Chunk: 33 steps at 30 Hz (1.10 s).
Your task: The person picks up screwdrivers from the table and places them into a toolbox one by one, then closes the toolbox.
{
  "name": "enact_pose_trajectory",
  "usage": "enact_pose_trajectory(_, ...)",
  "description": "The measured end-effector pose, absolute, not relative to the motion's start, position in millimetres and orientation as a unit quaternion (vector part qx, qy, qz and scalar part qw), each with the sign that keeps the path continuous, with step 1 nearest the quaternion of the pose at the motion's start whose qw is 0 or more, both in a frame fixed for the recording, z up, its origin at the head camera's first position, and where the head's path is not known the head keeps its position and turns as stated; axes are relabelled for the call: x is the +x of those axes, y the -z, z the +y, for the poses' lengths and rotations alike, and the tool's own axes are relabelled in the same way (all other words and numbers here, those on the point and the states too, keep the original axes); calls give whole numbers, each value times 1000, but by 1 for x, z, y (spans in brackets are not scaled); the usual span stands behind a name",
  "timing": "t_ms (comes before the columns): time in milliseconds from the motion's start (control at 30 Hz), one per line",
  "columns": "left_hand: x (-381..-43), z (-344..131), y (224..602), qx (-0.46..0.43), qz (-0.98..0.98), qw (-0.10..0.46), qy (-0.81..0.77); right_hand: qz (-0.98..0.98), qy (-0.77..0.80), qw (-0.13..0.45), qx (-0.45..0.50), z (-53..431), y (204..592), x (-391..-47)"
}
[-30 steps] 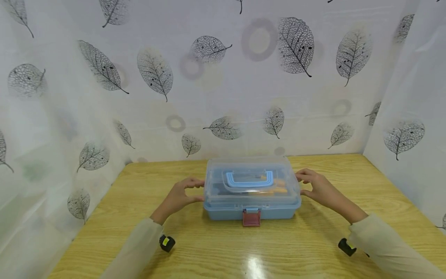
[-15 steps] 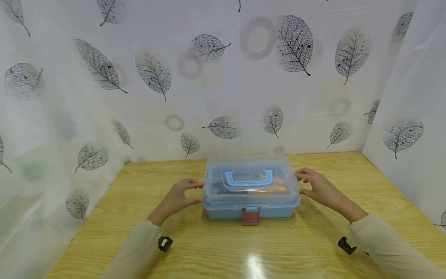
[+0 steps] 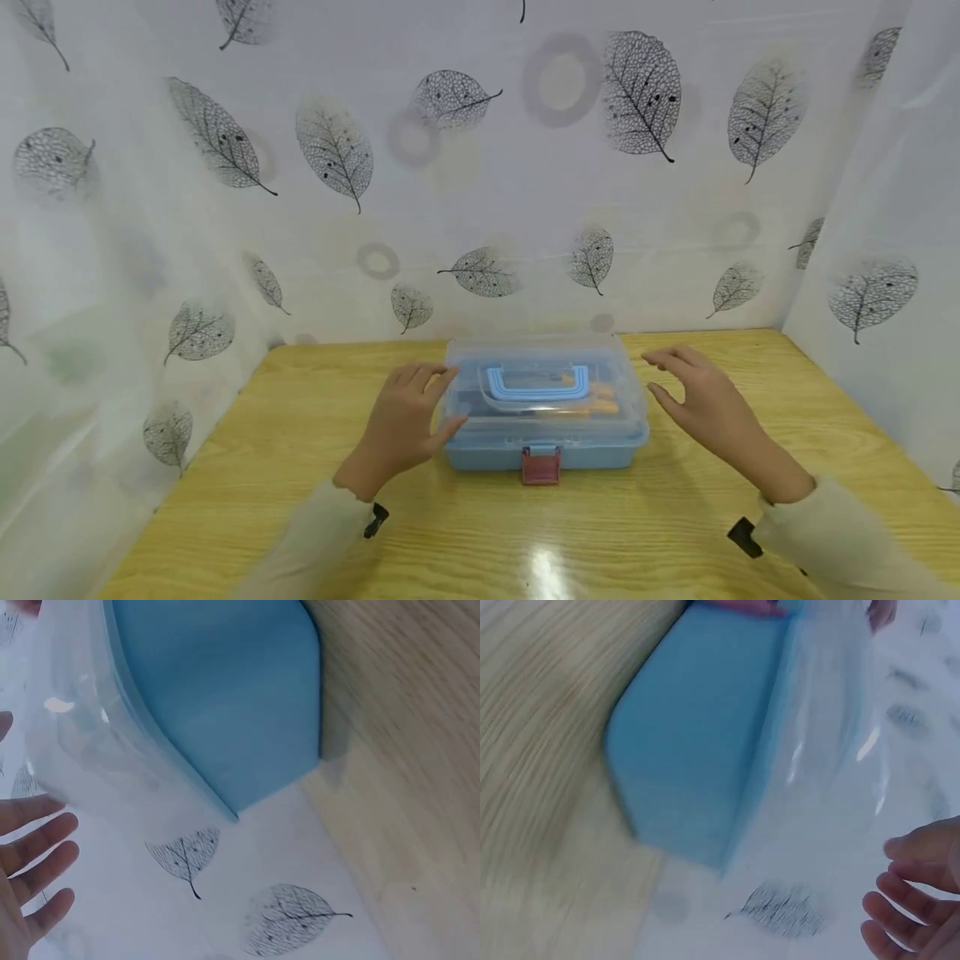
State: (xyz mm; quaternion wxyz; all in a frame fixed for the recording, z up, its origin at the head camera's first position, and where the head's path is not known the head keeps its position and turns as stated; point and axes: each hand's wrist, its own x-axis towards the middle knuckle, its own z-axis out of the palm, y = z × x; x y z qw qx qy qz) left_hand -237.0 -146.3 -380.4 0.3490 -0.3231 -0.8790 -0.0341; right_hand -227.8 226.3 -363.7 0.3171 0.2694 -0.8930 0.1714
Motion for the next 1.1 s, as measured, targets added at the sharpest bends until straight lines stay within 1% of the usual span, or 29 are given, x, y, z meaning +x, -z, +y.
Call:
enact_pose_trajectory(100,-239,-134,380,-313,-876,367,-2,-864,-173,354,313,203,362,-217)
enact_pose_trajectory(167,-241,-126,380,-303,-877,373,-24,-845,-172,361,356,187,366,-210)
enact_pose_trajectory(233,-243,-120,380,-294,-878,375,-44,-830,-165,353,399,172,374,-203)
enact_pose_trajectory(300,-244,-115,381,-289,-878,378,-58,-822,-153,334,435,158,385,-196)
enact_pose_trajectory(433,-246,-108,384,-283,-874,388,-67,-822,-92,291,480,139,405,-188)
enact_pose_trajectory(533,-248,-105,387,-283,-870,398,-66,-827,-30,268,493,132,415,-185)
enact_pose_trajectory(667,-251,-103,390,-283,-868,404,-66,-825,31,258,502,129,422,-185)
enact_pose_trajectory(833,-251,-103,390,-283,-870,398,-69,-829,45,248,500,128,424,-187)
enact_pose_trajectory(1000,-251,-104,389,-288,-873,389,-60,-840,58,212,496,126,424,-190)
enact_pose_trajectory(1100,-251,-105,389,-289,-876,382,-54,-841,75,201,496,124,426,-191)
